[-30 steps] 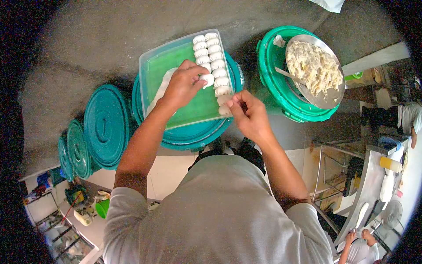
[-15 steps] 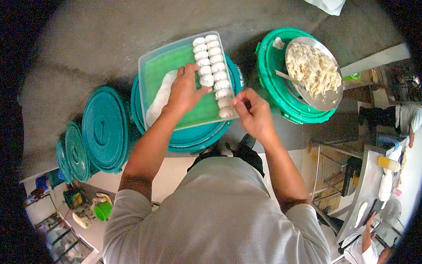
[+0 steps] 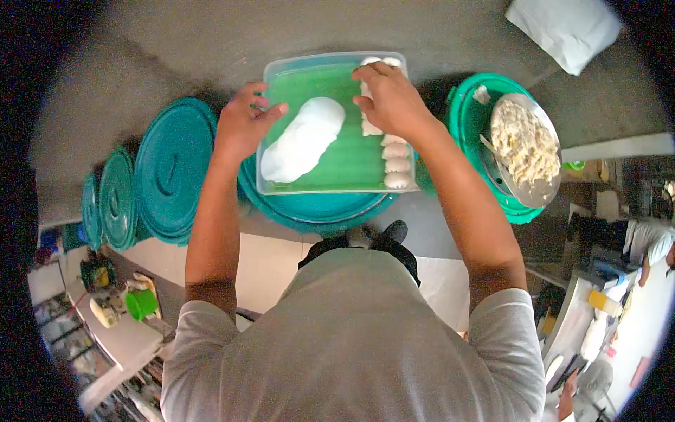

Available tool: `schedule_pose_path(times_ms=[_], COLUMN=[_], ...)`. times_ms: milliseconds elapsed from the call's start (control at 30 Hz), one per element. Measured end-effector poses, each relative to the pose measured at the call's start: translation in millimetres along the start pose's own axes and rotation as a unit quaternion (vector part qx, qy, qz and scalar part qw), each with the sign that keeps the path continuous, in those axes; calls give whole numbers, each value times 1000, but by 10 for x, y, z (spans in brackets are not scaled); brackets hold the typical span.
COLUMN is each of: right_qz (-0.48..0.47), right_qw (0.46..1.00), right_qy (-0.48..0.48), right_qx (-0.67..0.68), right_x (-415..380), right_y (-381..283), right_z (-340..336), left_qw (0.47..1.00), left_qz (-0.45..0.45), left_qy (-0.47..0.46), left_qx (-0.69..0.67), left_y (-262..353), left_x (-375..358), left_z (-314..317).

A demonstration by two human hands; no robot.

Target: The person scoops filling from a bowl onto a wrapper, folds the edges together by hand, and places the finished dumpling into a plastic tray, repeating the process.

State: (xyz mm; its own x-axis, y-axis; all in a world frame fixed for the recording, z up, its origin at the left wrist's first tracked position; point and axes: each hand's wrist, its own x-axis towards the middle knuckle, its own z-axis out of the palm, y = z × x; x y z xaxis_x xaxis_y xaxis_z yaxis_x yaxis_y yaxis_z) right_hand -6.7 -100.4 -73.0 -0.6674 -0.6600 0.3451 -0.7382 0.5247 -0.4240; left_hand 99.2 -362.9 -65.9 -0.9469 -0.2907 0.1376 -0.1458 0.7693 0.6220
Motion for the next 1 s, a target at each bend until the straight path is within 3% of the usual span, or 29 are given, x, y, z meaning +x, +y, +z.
schedule_pose_path(times_ms=[67,133,333,433,500,533,600,633,733,767,800,833,867,900,933,1000], right_qz=[16,12,-41,-55,-10,-10,-14,-13,-7,-27,-49,-46,19,85,88,100], right_qw=[998,972,977,965,935,935,940,940,950,972,982,982,973,957,958,921], right_qy=[-52,-193,-211,-253,-337,-337,-342,-342,-306,-207,-105,-102,-155,-207,-203,-247], right_qx=[32,134,11,-50,-110,-111,10,7,61,107,151,149,167,185,184,286], right_x=[248,444,629,699,745,750,740,742,631,569,526,506,488,458,400,295], right_y=[-113,-264,-431,-512,-584,-574,-516,-496,-414,-380,-374,-352,-333,-326,-313,-341], right_z=[261,519,1027,1032,961,926,783,713,575,586,563,523,483,446,468,546], left_qw=[999,998,992,988,986,990,991,986,968,967,953,929,929,883,824,814], left_qz=[-28,-41,-26,2,30,58,117,65,43,50,23,-7,-4,-45,-84,-81], left_qy=[19,33,-16,-48,-63,-61,-54,-136,-223,-226,-234,-239,-242,-264,-283,-302], left_qx=[-32,-30,-126,-145,-149,-115,-47,-64,-103,-103,-193,-281,-280,-385,-484,-489], left_y=[-237,-375,-605,-595,-582,-572,-477,-391,-321,-325,-364,-411,-459,-462,-465,-478], left_x=[-56,-145,-397,-422,-419,-411,-356,-301,-154,-122,-104,-92,-90,-96,-95,-80], left_z=[-133,-196,-197,-149,-43,41,181,186,272,311,358,402,446,458,467,426])
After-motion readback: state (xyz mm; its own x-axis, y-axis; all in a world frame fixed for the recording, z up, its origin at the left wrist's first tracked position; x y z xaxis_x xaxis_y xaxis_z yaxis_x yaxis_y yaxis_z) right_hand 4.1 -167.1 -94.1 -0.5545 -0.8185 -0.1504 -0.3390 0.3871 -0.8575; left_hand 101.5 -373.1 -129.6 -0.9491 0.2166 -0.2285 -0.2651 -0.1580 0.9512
